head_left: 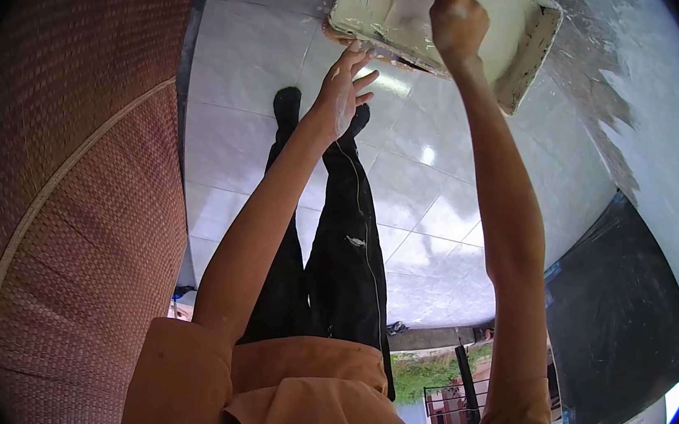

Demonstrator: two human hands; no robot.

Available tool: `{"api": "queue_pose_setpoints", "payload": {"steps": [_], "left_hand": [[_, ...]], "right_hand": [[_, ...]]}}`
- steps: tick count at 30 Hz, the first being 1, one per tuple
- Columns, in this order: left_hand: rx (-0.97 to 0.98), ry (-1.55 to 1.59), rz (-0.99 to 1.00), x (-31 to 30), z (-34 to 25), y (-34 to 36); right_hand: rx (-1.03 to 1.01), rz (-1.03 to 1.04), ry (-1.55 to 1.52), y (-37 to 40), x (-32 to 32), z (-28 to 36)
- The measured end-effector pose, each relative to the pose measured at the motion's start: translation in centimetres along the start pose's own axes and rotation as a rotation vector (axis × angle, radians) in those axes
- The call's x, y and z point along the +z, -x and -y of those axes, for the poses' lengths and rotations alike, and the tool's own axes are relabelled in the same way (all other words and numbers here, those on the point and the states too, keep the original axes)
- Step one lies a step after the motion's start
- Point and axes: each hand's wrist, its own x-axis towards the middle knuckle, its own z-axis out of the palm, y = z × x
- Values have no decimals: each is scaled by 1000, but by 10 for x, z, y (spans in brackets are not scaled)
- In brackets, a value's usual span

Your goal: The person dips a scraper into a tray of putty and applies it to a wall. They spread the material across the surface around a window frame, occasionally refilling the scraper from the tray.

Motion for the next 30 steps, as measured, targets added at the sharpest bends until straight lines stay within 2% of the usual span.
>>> {"api": "queue_pose_setpoints", "payload": {"steps": [2, 5, 8, 12, 15, 17, 24, 30], "left_hand": [[-3, 7, 10, -1, 0, 4], [-14, 43, 17, -1, -2, 5], [-18, 72, 20, -3, -2, 2], [-35, 122, 14, 2, -3, 8], [-41, 151, 21, 6, -2, 8], [-43, 162, 25, 8, -1, 7], [-32, 187, 58, 11, -1, 11], [-39, 267, 59, 11, 1, 7]], "right_hand": [[2, 69, 21, 21, -4, 16], [-77, 7, 10, 45, -15, 38], [-105, 116, -66, 63, -27, 49], [-67, 115, -140, 62, -50, 59], [-20, 5, -194, 52, -60, 60], [43, 66, -127, 47, -66, 61], [17, 238, -81, 46, -53, 58], [-60, 221, -160, 46, -49, 55]]}}
